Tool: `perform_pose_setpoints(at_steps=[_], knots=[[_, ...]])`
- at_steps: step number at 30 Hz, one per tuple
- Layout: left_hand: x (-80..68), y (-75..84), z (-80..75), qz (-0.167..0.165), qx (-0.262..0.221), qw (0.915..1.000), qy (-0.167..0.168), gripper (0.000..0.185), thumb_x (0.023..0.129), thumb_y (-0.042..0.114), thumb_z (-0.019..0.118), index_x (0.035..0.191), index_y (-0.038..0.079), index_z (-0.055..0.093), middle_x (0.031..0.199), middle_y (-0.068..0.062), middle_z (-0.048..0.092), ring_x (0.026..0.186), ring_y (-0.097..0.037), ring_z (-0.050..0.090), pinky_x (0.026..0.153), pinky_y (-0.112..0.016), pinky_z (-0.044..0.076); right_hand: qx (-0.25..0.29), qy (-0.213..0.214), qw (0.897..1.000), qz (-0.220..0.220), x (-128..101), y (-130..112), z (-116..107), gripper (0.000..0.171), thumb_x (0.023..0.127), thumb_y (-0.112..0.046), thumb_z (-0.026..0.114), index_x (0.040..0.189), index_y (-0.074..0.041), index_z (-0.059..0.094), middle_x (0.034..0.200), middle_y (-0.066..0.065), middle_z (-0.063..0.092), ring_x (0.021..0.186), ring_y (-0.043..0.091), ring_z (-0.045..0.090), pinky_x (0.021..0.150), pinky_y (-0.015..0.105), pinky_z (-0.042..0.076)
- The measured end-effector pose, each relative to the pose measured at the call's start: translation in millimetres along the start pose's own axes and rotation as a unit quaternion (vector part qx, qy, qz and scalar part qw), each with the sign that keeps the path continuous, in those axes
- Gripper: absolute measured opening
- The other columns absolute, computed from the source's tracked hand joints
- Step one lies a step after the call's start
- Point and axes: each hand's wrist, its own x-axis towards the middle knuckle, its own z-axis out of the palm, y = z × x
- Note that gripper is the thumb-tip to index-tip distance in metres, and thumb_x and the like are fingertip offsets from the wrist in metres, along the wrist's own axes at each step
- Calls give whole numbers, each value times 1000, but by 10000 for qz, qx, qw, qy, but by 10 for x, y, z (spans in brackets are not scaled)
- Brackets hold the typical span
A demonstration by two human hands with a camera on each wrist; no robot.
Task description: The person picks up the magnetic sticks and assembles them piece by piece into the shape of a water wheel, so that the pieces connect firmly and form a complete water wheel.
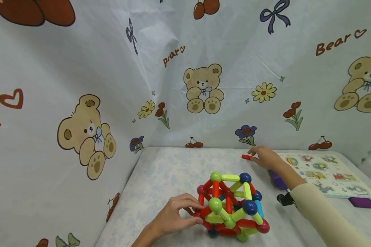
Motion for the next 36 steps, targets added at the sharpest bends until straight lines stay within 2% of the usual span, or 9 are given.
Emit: perform_pose_setpoints(at_steps=[4, 7, 16, 22, 25, 29, 33, 36], knots=[[10, 2, 58, 76, 30, 10000, -3, 28, 96, 17, 84, 123, 15, 79, 117, 2, 75, 99, -7, 70, 77, -28, 63, -364, -286, 9985, 280, -18, 46, 137, 31, 95, -2, 77, 126, 2, 74, 118, 24, 74, 112, 47, 68, 93, 62, 58], [22, 5, 81, 189, 102, 9998, -8, 27, 96, 17, 84, 122, 14, 79, 117, 1, 74, 99, -6, 70, 75, -28, 64, -477, -358, 9972, 444, -34, 58, 188, 33, 95, -2, 78, 127, 2, 73, 117, 24, 73, 109, 45, 68, 94, 61, 59], [19, 21, 85, 147, -33, 9999, -4, 28, 95, 14, 85, 122, 13, 79, 117, 0, 75, 98, -8, 71, 76, -28, 64, -379, -139, 9974, 601, -62, -7, 265, 19, 95, -11, 83, 111, -5, 75, 96, 10, 75, 89, 28, 67, 80, 48, 62], [15, 5, 73, 265, 136, 9995, 53, 30, 92, 11, 87, 121, 11, 79, 115, -4, 76, 97, -12, 72, 75, -27, 63, -392, 9, 9983, 423, -61, -90, 223, 26, 92, -9, 85, 115, -1, 76, 98, 12, 76, 88, 28, 69, 77, 45, 63], [10, -2, 58, 277, 157, 9995, 67, 31, 91, 10, 88, 121, 10, 79, 115, -6, 76, 97, -13, 71, 75, -27, 63, -261, 309, 9983, 428, -83, -168, 109, 31, 90, -13, 85, 118, 0, 77, 101, 12, 75, 89, 29, 68, 73, 45, 63], [4, -13, 26, 213, 155, 9996, 76, 30, 91, 10, 88, 121, 10, 79, 115, -6, 76, 96, -14, 71, 75, -28, 63, 212, 948, 9946, 367, -149, -374, -140, 32, 92, -14, 83, 119, 1, 77, 104, 14, 73, 89, 30, 65, 71, 44, 61], [4, -8, 15, 168, 119, 9997, 87, 29, 92, 11, 87, 120, 10, 79, 114, -6, 76, 95, -13, 72, 75, -29, 63, 548, 1551, 9864, 60, -283, -697, -419, 29, 94, -16, 82, 120, -3, 77, 104, 11, 72, 85, 24, 58, 66, 35, 53], [10, -1, 20, 215, 149, 9996, 98, 29, 92, 11, 87, 120, 10, 79, 114, -5, 76, 95, -13, 72, 75, -29, 63, 651, 2032, 9763, -349, -426, -1004, -606, 29, 91, -14, 85, 118, -7, 79, 101, 4, 71, 80, 18, 52, 62, 28, 46]])
